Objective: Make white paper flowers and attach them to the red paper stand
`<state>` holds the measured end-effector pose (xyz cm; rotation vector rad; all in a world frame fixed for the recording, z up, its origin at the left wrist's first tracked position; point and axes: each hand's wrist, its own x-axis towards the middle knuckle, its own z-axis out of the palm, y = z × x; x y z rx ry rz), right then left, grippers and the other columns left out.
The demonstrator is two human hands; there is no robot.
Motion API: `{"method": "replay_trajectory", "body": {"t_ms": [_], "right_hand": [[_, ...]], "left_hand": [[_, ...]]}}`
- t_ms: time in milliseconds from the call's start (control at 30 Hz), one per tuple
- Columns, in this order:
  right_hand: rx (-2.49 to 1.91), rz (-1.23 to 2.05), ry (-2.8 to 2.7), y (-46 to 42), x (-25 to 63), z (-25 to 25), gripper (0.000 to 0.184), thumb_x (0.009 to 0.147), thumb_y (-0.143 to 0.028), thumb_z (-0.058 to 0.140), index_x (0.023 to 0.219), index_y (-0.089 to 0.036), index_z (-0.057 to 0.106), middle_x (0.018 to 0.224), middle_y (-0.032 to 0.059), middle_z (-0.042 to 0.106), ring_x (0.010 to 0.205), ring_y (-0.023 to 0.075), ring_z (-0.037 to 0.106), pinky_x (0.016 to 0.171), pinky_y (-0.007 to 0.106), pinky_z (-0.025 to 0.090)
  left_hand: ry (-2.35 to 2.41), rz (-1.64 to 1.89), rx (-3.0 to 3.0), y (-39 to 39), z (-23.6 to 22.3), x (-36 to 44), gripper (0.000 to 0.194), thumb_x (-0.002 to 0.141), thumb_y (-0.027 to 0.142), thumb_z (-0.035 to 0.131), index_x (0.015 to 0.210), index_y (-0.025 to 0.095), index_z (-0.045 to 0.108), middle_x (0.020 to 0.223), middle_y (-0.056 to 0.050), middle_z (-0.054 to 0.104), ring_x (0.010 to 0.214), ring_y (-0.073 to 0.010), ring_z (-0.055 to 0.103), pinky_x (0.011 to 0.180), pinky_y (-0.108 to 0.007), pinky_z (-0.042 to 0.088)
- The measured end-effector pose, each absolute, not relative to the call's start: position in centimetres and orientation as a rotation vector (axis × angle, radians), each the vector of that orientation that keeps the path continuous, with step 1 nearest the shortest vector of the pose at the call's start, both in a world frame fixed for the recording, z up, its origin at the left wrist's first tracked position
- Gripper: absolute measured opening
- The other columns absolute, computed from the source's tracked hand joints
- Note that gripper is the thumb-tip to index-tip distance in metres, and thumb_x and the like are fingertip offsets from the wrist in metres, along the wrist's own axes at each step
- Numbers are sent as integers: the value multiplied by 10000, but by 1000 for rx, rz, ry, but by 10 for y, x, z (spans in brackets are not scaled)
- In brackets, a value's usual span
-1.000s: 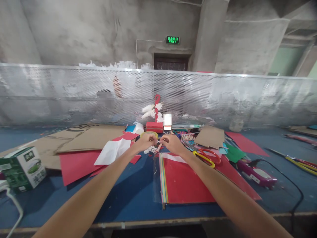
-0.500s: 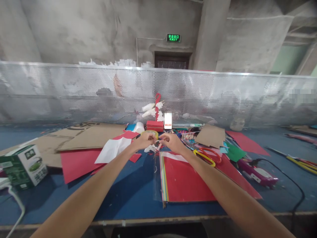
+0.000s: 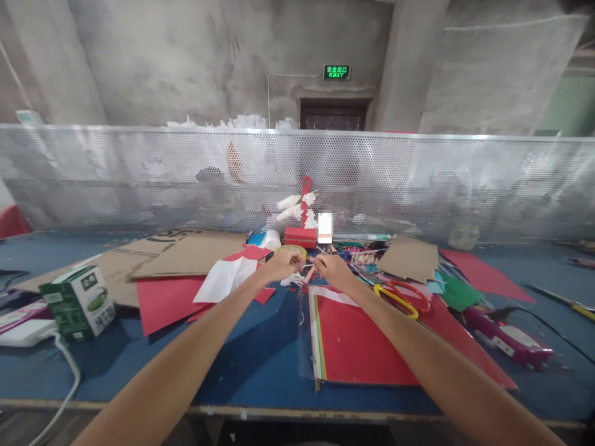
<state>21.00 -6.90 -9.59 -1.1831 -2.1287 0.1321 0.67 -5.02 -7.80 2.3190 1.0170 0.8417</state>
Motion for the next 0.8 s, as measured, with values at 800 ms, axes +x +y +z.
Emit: {"method": "replay_trajectory", "body": {"t_ms": [800], "right_hand": [[-1179, 110, -2257, -78, 207, -88, 353, 987, -310, 431, 762, -158, 657, 696, 35, 674, 639, 130, 576, 630, 234, 316]], "left_hand": [[1135, 715, 2351, -55, -68, -3, 152, 818, 301, 537, 829, 169, 613, 766, -29, 667, 714, -156, 604, 662, -256, 435]]}}
